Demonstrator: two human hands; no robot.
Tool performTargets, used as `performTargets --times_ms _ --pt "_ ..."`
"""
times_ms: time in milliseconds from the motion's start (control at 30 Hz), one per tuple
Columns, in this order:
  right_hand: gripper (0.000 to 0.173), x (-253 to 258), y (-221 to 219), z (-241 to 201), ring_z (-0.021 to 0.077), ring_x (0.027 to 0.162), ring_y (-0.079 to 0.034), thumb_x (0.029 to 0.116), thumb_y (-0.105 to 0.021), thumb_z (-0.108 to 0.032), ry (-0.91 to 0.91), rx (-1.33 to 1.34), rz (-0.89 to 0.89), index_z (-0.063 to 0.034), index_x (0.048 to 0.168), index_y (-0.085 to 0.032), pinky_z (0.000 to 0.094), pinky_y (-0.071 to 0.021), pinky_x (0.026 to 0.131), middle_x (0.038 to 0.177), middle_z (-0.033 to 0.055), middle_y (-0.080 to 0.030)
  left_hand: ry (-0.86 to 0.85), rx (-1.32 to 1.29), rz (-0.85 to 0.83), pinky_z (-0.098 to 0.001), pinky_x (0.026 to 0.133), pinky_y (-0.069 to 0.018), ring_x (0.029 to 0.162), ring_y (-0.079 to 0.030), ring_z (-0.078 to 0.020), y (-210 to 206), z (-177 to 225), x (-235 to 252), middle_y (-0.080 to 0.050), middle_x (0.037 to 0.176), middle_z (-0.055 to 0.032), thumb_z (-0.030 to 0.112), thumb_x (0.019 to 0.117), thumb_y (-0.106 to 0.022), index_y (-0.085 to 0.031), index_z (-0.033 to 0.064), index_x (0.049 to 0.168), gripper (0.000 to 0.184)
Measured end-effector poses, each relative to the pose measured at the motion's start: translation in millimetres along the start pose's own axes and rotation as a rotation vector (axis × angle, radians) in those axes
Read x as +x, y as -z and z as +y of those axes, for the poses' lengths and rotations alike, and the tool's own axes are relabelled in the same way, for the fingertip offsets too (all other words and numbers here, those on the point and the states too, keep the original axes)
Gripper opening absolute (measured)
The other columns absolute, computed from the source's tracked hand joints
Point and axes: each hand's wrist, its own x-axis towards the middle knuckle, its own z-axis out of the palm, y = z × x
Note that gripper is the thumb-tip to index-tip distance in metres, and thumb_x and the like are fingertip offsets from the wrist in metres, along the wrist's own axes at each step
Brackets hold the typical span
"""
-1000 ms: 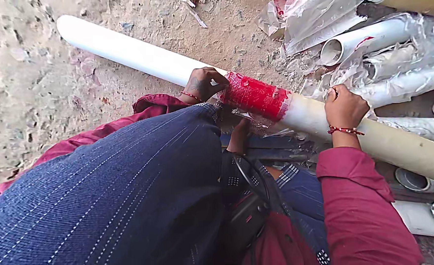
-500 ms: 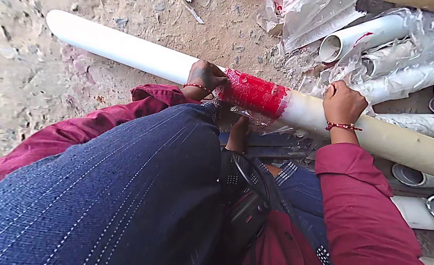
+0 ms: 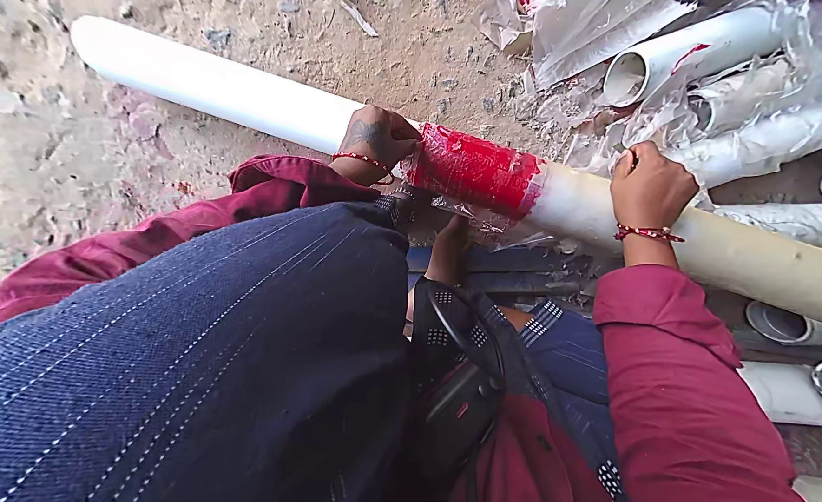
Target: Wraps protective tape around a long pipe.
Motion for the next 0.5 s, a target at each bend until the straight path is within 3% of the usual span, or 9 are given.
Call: performTargets --times_ms 300,500 --pt "0.037 0.8 1.1 -0.3 0.0528 0.099 -0.069 0.1079 -0.039 -0.021 0.002 0.027 0.002 0.0030 0.116 -0.066 0.0679 -0.0466 0.078 0.102 0.0315 -0.071 0.035 -0.042 0.015 -0.0362 0.088 -0.0551 0.084 -0.071 -0.0129 -1.4 1.1 -0.8 -0.075 0.095 -0.0109 0.012 0.0969 -0.069 -0.076 0.0023 0.105 0.015" --pt "0.037 1.6 1.4 -0.5 0.0535 0.100 -0.069 0.1082 -0.039 -0.021 0.012 0.027 -0.006 0.0037 0.117 -0.065 0.0678 -0.0467 0.078 0.102 0.0318 -0.071 0.051 -0.029 0.003 -0.0429 0.090 -0.0542 0.087 -0.071 -0.0187 -0.4 3.5 0.6 -0.076 0.097 -0.0131 0.013 0.0974 -0.068 -0.077 0.0023 0.106 0.016"
